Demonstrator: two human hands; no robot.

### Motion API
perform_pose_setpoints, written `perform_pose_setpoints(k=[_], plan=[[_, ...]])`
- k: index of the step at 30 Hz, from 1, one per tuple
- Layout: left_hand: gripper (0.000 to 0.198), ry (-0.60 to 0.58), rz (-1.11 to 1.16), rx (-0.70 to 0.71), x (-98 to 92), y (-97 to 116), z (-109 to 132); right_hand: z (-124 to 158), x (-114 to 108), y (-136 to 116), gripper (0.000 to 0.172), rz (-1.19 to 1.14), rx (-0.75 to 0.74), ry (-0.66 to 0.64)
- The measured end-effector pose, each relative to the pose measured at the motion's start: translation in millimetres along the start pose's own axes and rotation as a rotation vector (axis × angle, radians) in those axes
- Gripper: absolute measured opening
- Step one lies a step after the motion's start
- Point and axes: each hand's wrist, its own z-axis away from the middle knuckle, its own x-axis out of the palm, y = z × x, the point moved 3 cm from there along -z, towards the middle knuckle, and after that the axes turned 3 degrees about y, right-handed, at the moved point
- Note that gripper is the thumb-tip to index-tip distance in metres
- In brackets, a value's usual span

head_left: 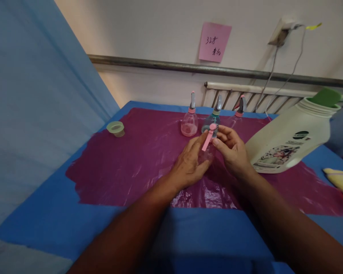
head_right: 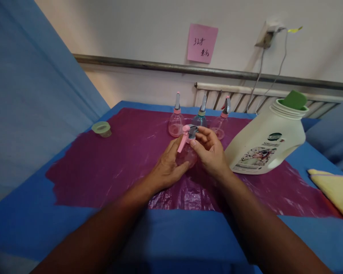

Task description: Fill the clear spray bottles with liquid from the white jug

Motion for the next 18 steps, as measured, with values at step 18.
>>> perform_pose_setpoints(k=[18], plan=[[0.094,0.0,-0.026,0.01,1.3,-2.3,2.4,-6.6,-8.6,-4.0,0.069,0.07,-0.015,-0.073]])
